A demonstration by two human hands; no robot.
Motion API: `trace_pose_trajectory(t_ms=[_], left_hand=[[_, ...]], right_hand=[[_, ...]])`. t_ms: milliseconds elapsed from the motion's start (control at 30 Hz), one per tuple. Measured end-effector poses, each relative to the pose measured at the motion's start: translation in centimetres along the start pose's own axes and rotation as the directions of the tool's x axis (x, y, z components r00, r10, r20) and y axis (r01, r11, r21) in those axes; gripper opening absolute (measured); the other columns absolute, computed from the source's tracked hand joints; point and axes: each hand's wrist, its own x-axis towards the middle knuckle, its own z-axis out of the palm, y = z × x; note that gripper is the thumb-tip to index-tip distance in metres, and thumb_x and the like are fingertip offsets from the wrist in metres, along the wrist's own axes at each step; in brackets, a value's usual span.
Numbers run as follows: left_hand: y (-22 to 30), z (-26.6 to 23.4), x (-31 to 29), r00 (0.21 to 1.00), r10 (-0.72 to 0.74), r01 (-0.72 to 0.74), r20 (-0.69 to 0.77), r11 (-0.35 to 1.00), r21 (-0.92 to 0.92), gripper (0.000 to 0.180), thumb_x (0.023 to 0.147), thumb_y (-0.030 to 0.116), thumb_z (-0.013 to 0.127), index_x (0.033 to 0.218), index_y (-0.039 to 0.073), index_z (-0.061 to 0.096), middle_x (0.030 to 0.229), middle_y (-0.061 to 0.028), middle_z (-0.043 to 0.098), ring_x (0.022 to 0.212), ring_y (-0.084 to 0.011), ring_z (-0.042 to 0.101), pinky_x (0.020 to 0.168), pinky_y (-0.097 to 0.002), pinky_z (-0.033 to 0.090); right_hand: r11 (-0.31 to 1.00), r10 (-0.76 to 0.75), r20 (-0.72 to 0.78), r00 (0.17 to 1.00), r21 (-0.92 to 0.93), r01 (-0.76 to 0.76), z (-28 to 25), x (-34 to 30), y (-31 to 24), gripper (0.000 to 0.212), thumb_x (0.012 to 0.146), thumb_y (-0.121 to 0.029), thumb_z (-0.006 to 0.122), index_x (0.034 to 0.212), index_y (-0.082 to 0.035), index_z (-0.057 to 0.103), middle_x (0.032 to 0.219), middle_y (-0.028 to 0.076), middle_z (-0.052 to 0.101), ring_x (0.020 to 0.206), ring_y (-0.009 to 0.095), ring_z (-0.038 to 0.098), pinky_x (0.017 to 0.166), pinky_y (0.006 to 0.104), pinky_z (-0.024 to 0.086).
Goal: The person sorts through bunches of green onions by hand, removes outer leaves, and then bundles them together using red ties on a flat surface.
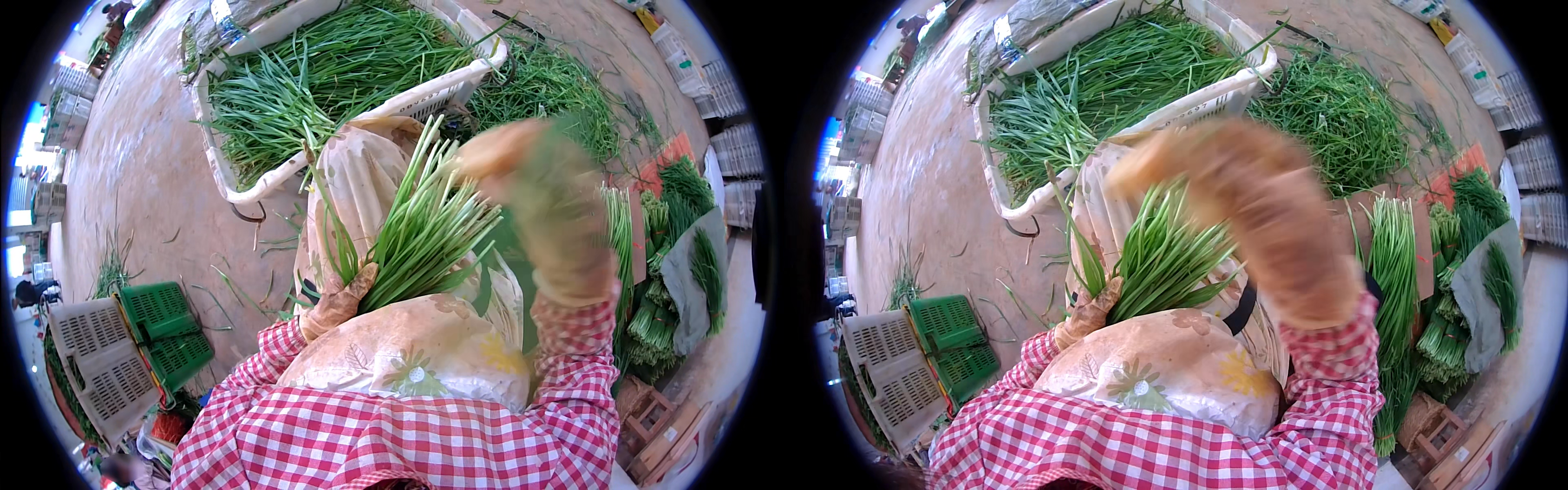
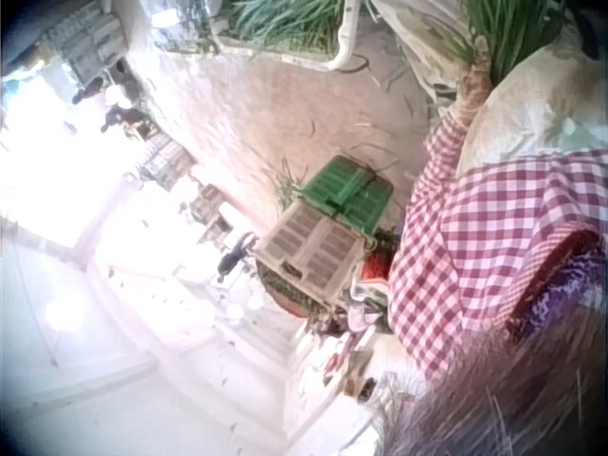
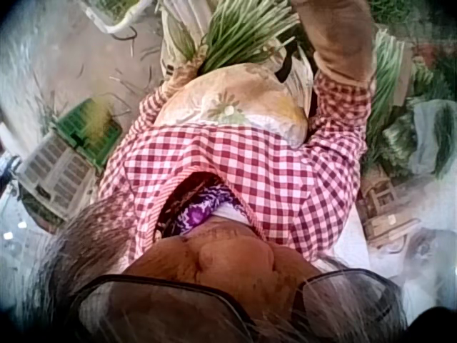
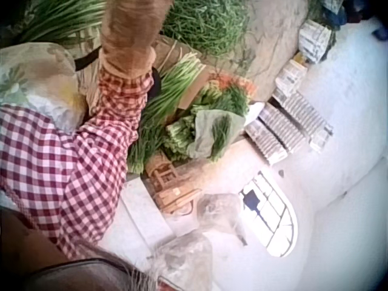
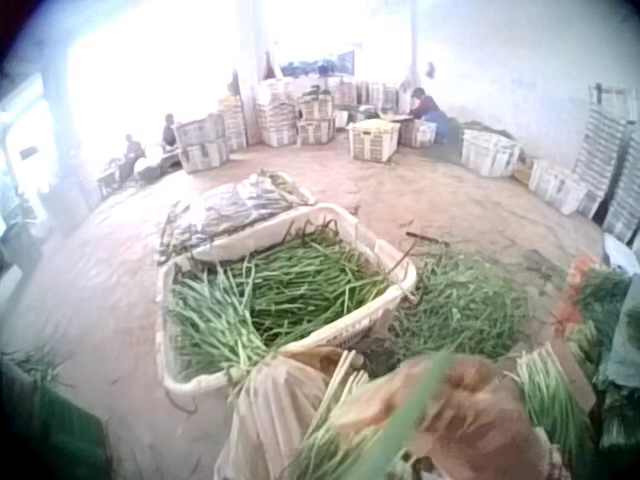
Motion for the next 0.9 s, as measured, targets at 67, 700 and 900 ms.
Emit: trace_pose_trajectory(t_ms=[67,700,900], left_hand=[[-0.1,0.0,0.1,0.999,-0.039,0.039,0.013,0.996,-0.077,0.033,0.095,0.019,0.056,0.125,0.004,0.056,0.113,-0.0023,0.061,0.099,-0.0112,0.054,0.085,-0.0260,0.045],[2.4,1.2,-0.8,0.953,0.092,-0.137,0.289,0.980,0.141,0.032,0.098,0.021,0.049,0.125,0.004,0.055,0.117,-0.0041,0.060,0.104,-0.0105,0.052,0.091,-0.0288,0.042],[2.6,1.3,-0.5,0.928,0.157,-0.174,0.337,0.985,0.022,0.048,0.091,0.018,0.061,0.134,0.003,0.045,0.124,-0.0060,0.057,0.114,-0.0134,0.050,0.096,-0.0278,0.039]], right_hand=[[0.764,-0.033,0.093,0.995,0.645,-0.035,-4.9,1.9,-2.1,0.014,0.093,-0.018,0.057,0.094,-0.006,0.063,0.086,0.007,0.064,0.069,0.007,0.054,0.060,0.0245,0.045],[0.324,0.388,0.397,0.832,-0.904,0.280,-0.2,0.9,3.6,0.030,0.071,-0.036,0.073,0.088,-0.010,0.074,0.084,0.012,0.062,0.093,0.029,0.057,0.082,0.0397,0.041],[0.236,0.199,0.338,0.920,-0.928,0.290,0.1,0.5,7.0,0.013,0.070,-0.014,0.063,0.073,-0.001,0.065,0.069,0.015,0.060,0.062,0.029,0.058,0.062,0.0415,0.046]])
